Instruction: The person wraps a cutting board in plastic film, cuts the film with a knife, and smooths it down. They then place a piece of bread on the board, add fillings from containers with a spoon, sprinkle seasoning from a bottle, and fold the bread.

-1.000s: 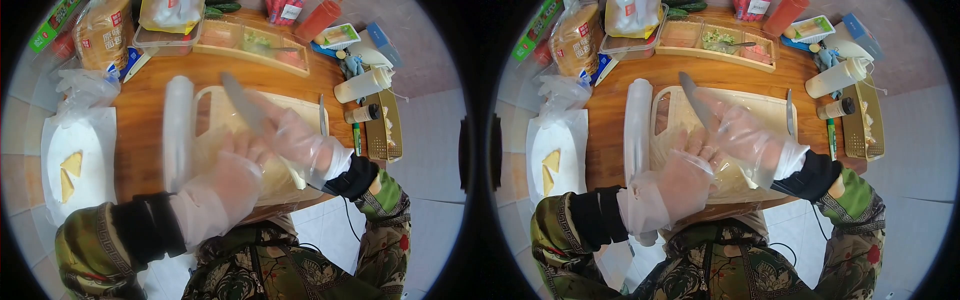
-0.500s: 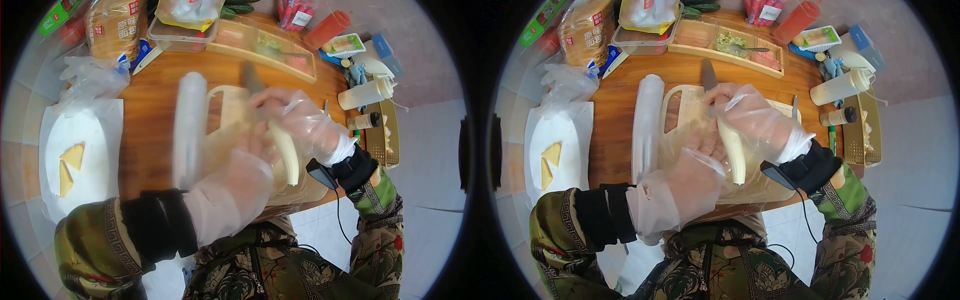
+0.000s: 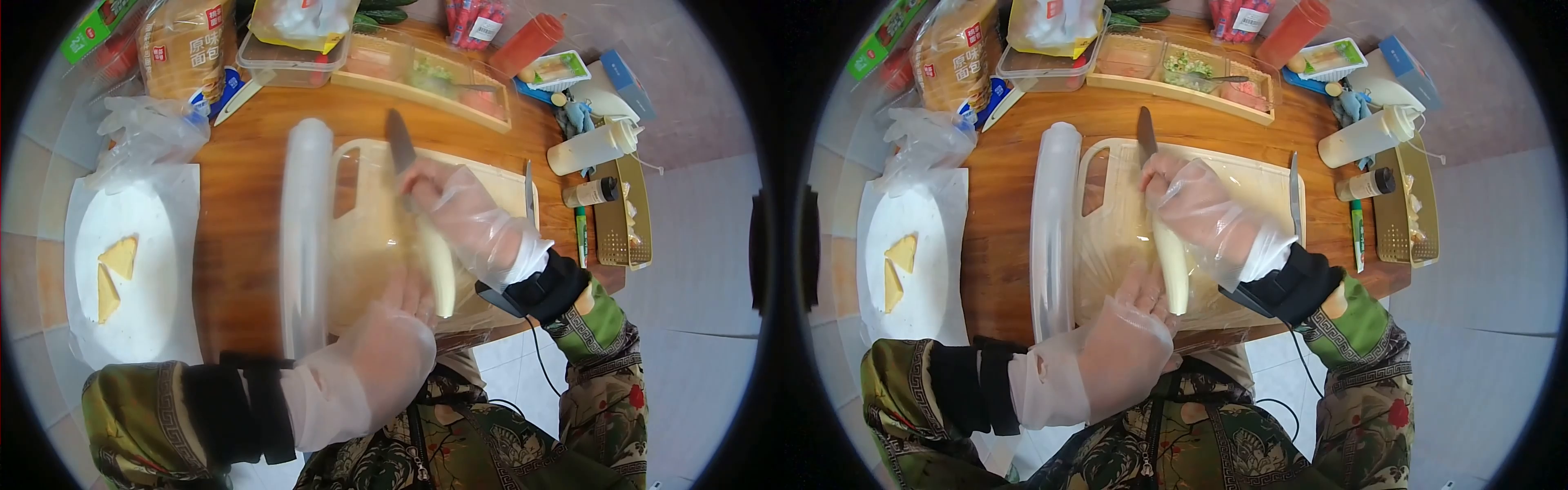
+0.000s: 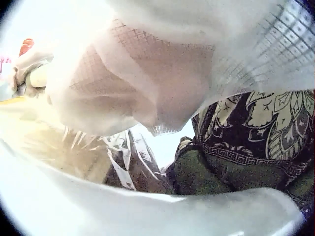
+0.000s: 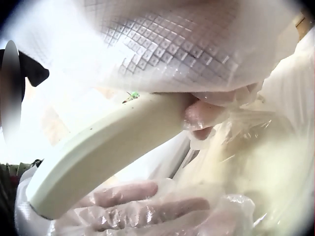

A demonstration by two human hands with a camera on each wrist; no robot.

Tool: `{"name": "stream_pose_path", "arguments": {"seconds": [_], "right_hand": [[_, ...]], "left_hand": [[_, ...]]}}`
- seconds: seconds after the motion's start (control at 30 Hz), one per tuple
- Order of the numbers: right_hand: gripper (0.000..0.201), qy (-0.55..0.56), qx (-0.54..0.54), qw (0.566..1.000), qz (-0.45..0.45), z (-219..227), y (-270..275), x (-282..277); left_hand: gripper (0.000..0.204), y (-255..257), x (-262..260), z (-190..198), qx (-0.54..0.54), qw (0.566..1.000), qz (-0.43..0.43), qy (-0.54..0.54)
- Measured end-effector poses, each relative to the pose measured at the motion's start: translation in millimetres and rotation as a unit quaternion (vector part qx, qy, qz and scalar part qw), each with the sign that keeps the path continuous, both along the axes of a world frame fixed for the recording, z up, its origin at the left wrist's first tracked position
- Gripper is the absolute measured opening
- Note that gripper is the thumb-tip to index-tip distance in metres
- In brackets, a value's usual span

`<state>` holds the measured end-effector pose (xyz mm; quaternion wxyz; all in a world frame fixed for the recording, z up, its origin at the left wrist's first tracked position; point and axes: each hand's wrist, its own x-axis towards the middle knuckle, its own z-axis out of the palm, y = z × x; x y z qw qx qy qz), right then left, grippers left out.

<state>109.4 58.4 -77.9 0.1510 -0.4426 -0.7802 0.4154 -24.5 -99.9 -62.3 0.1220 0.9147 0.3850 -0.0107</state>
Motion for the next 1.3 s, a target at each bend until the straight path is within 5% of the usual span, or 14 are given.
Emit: {"name": "stream_pose_path", "arguments": {"seconds": [0.27,0.33,0.47,0.53,0.6,0.7,0.77,0.83,0.87,0.93,1.03,1.13,1.23,1.3], "right_hand": [[0.016,-0.037,-0.008,0.999,-0.016,3.0,-15.2,-16.1],[0.017,-0.035,0.003,0.999,-0.019,1.0,-15.2,-17.7],[0.010,-0.072,0.078,0.994,0.008,-4.0,-15.3,-18.7],[0.009,-0.077,0.109,0.991,0.023,-8.5,-13.6,-16.3],[0.006,-0.121,0.266,0.944,0.153,-18.2,-9.2,-9.4],[0.007,-0.184,0.337,0.892,0.238,-40.4,-0.3,-3.5],[0.007,-0.158,0.297,0.922,0.190,-43.5,-2.3,-5.7],[0.008,-0.132,0.256,0.947,0.141,-32.9,-4.6,-12.6],[0.010,-0.158,0.225,0.950,0.149,-23.2,-5.3,-15.7],[0.011,-0.186,0.193,0.951,0.157,-19.5,-4.3,-17.7],[0.015,-0.191,0.147,0.958,0.153,-23.0,2.4,-19.9],[0.015,-0.106,0.107,0.976,0.160,-11.4,6.8,-15.4],[0.010,-0.174,0.065,0.973,0.139,16.1,0.2,-14.7],[0.009,-0.100,0.036,0.987,0.120,13.6,-1.7,-7.5]], "left_hand": [[0.072,-3.5,-3.2,5.0,-0.111,0.985,-0.077,0.105],[0.031,-12.0,-4.9,-10.4,-0.023,0.999,-0.019,-0.038],[0.028,-6.4,-3.8,-7.4,-0.059,0.998,-0.022,0.006],[0.050,5.0,-7.7,2.4,-0.092,0.980,-0.140,0.110],[0.049,7.3,-6.2,0.2,-0.101,0.973,-0.165,0.125],[0.048,5.3,-4.3,-11.1,-0.115,0.968,-0.184,0.122],[0.048,-10.9,5.8,-46.4,-0.121,0.971,-0.177,0.103],[0.044,-41.8,26.2,-108.6,0.147,0.974,-0.057,0.165],[0.044,-36.7,18.9,-92.2,0.147,0.974,-0.057,0.164],[0.036,-21.9,-0.5,-43.4,-0.108,0.993,-0.033,-0.030],[0.048,-24.7,8.0,-46.4,-0.023,0.990,0.086,-0.112],[0.052,-25.4,7.5,-50.1,0.059,0.998,0.013,-0.032],[0.053,-24.0,4.2,-24.6,0.036,0.998,0.041,-0.037],[0.048,-26.8,-3.2,-6.7,0.007,0.999,0.017,-0.028]]}}
